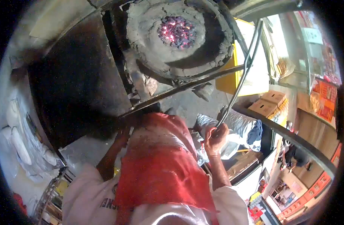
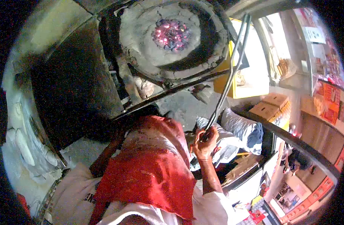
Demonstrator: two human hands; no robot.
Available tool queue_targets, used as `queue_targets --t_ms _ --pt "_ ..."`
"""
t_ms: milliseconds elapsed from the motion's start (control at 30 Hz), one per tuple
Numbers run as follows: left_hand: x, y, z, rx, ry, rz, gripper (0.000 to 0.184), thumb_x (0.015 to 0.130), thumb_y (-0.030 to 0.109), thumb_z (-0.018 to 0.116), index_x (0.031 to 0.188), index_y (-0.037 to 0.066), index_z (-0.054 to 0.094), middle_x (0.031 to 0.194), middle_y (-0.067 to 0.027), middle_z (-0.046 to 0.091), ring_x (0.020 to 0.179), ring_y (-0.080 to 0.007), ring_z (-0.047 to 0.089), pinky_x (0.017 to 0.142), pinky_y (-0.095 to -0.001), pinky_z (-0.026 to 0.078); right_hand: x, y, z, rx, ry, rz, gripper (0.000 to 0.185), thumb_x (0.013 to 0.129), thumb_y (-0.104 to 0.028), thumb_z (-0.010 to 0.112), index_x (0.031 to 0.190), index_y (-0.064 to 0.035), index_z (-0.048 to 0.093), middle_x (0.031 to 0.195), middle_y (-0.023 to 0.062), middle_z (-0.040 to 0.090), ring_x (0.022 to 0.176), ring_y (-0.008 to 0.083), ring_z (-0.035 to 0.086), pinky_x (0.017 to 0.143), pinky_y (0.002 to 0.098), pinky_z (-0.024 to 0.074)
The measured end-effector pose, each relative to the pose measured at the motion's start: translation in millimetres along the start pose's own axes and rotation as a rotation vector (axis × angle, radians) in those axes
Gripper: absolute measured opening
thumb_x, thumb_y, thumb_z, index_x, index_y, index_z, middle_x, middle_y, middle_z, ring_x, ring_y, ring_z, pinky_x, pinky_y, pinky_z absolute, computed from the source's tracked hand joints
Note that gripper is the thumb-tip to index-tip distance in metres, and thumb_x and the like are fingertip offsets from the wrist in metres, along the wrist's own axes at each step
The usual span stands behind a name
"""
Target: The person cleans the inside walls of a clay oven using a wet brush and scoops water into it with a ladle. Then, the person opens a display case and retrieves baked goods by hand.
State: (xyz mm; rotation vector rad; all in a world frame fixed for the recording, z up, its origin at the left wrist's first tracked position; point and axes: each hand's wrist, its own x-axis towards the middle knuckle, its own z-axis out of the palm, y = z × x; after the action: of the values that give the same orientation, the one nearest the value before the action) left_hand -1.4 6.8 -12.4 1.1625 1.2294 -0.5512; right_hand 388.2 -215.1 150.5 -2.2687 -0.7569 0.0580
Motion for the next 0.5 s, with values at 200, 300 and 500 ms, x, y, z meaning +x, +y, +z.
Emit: queue_targets --t_ms 200,300,500 --pt "12 -54 24 0.094 0.083 0.117 0.07 0.095 0.052 0.046 0.151 0.018 0.023 0.155 -0.015 0.017 0.136 -0.0294 0.033 0.112 -0.0378 0.025 -88 68 -15 -0.383 -0.296 0.224 0.048 0.08 -0.005 0.064 0.123 0.0016 0.045 0.104 0.0234 0.058 0.098 0.0434 0.058 0.081 0.045 0.0494" --pt "0 -100 36 0.23 0.138 0.168 0.069 0.096 0.051 0.046 0.151 0.016 0.024 0.153 -0.0155 0.021 0.134 -0.0288 0.035 0.11 -0.0385 0.028 -126 75 -28 -0.256 -0.139 0.139 0.038 0.077 -0.004 0.063 0.114 0.001 0.053 0.094 0.0213 0.057 0.087 0.0418 0.057 0.077 0.0463 0.0475" --pt "-43 -213 36 0.938 0.256 0.352 0.067 0.096 0.049 0.047 0.15 0.014 0.027 0.15 -0.0165 0.028 0.13 -0.0277 0.04 0.107 -0.04 0.032 -211 86 -22 -0.134 -0.404 0.275 0.032 0.084 -0.01 0.061 0.113 0.0019 0.056 0.092 0.0219 0.062 0.083 0.0428 0.061 0.071 0.0459 0.0499"
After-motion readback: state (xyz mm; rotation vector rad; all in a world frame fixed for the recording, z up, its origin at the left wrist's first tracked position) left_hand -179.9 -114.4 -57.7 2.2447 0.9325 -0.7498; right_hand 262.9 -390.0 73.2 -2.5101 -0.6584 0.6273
